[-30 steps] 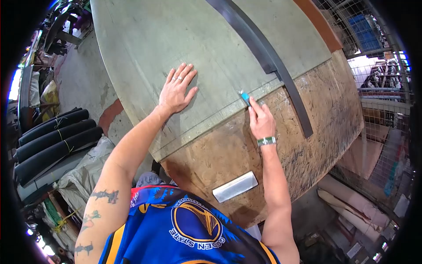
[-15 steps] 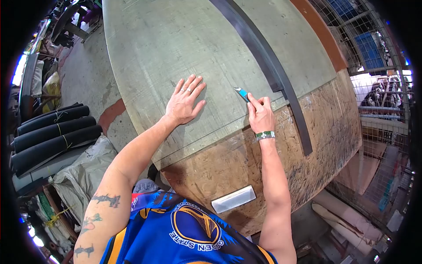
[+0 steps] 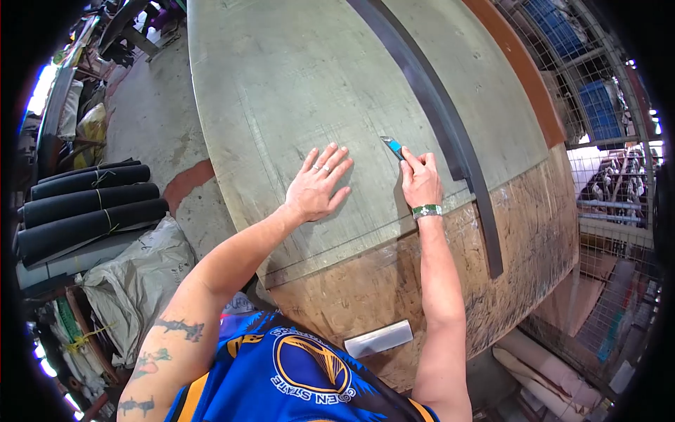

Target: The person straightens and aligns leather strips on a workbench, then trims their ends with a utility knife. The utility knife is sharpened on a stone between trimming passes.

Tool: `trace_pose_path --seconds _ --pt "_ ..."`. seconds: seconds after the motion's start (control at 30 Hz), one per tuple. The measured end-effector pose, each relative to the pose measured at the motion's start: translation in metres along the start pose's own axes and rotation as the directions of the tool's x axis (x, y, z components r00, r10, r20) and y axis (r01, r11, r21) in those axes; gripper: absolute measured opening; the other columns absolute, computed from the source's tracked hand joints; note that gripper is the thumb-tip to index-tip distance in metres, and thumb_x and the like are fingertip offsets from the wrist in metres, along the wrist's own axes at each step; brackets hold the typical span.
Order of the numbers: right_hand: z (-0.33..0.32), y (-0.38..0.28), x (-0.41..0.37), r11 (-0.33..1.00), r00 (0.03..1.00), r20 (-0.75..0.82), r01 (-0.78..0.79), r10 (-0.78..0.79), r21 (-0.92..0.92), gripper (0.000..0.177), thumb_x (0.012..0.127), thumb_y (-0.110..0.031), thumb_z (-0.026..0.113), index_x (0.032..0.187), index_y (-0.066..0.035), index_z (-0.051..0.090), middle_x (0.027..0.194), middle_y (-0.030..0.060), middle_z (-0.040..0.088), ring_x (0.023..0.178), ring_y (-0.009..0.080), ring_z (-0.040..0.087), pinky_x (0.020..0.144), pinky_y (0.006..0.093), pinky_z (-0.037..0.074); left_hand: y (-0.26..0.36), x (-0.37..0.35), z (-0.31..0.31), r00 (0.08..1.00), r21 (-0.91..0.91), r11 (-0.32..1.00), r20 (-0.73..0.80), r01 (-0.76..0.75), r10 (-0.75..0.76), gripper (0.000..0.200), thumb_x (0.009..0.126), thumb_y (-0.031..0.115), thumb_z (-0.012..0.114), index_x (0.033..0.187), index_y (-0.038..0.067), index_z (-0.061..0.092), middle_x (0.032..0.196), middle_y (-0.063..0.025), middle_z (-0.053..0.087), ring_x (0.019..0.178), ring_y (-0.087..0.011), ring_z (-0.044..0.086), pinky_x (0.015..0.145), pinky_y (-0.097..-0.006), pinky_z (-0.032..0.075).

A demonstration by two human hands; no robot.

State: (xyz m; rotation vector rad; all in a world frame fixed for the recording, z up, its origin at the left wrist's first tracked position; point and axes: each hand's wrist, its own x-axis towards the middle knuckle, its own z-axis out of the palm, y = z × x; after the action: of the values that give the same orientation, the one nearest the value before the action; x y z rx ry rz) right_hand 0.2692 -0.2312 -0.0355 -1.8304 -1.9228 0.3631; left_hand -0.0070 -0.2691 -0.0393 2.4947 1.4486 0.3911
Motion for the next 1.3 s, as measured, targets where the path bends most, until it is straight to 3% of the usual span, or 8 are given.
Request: trace_pose_path --seconds 0.53,0.8,0.97,1.07,1.1,1.2,1.3 --pt "0.043 -0.037 0.100 0.997 0.999 0.021 0.031 -0.030 -0.064 0.033 0.101 -0.027 0.066 0.133 -0.025 0.073 0.110 0.0129 0.058 0.090 0.0362 0.069 0.074 0.0516 0.058 -0.006 0.003 -0.003 0.999 -0.053 0.999 0.050 0.003 -0.001 0.066 0.100 0.042 0.061 0.157 0.011 0.045 0.170 -0.0096 0.034 0.161 -0.0311 0.024 0.131 -0.0552 0.017" --pt "0.070 -0.056 0.155 0.998 0.999 -0.010 0.042 -0.042 -0.054 0.031 0.101 -0.027 0.067 0.131 -0.026 0.074 0.110 0.0133 0.060 0.092 0.0367 0.070 0.076 0.0513 0.058 -0.009 0.005 -0.005 0.999 -0.109 0.994 0.042 -0.008 0.013 0.066 0.097 0.040 0.064 0.153 0.008 0.048 0.169 -0.0146 0.035 0.159 -0.0354 0.026 0.128 -0.0590 0.020" --pt "0.086 -0.079 0.197 0.998 1.000 -0.007 -0.008 0.007 -0.061 0.030 0.100 -0.027 0.068 0.130 -0.027 0.074 0.110 0.0120 0.061 0.093 0.0361 0.069 0.077 0.0507 0.058 -0.013 0.008 -0.014 0.984 -0.089 0.995 0.166 -0.051 0.065 0.080 0.100 0.052 0.058 0.161 0.004 0.038 0.171 -0.0172 0.030 0.161 -0.0354 0.023 0.128 -0.0600 0.019" --pt "0.096 -0.099 0.226 0.997 0.999 -0.010 -0.044 0.043 -0.057 0.030 0.100 -0.027 0.068 0.129 -0.027 0.075 0.109 0.0116 0.061 0.093 0.0352 0.069 0.077 0.0502 0.058 -0.047 0.023 -0.015 0.923 -0.247 0.931 0.211 -0.269 0.323 0.084 0.099 0.058 0.057 0.161 0.005 0.037 0.171 -0.0155 0.030 0.161 -0.0340 0.023 0.128 -0.0583 0.021" --pt "0.102 -0.102 0.237 0.998 0.999 -0.025 -0.029 0.028 -0.057 0.030 0.100 -0.026 0.068 0.129 -0.027 0.075 0.109 0.0116 0.061 0.092 0.0349 0.069 0.077 0.0500 0.058 -0.067 0.032 -0.010 0.905 -0.232 0.906 0.162 -0.353 0.394 0.083 0.098 0.061 0.058 0.161 0.011 0.040 0.170 -0.0105 0.034 0.160 -0.0325 0.025 0.129 -0.0566 0.023" --pt "0.118 -0.119 0.255 0.998 0.999 -0.037 -0.013 0.011 -0.062 0.030 0.101 -0.025 0.067 0.130 -0.027 0.075 0.108 0.0106 0.061 0.091 0.0335 0.069 0.077 0.0490 0.057 -0.152 0.081 -0.037 0.900 -0.135 0.915 0.173 -0.381 0.400 0.078 0.097 0.061 0.060 0.160 0.018 0.044 0.169 -0.0060 0.038 0.159 -0.0320 0.027 0.128 -0.0565 0.025" --pt "0.126 -0.140 0.292 0.997 0.998 -0.023 -0.064 0.063 -0.050 0.030 0.101 -0.026 0.067 0.130 -0.027 0.075 0.107 0.0094 0.061 0.091 0.0327 0.069 0.077 0.0490 0.057 -0.266 0.143 -0.085 0.953 -0.045 0.962 0.131 -0.269 0.272 0.074 0.095 0.057 0.063 0.159 0.022 0.046 0.168 -0.0060 0.040 0.158 -0.0342 0.029 0.128 -0.0575 0.025"
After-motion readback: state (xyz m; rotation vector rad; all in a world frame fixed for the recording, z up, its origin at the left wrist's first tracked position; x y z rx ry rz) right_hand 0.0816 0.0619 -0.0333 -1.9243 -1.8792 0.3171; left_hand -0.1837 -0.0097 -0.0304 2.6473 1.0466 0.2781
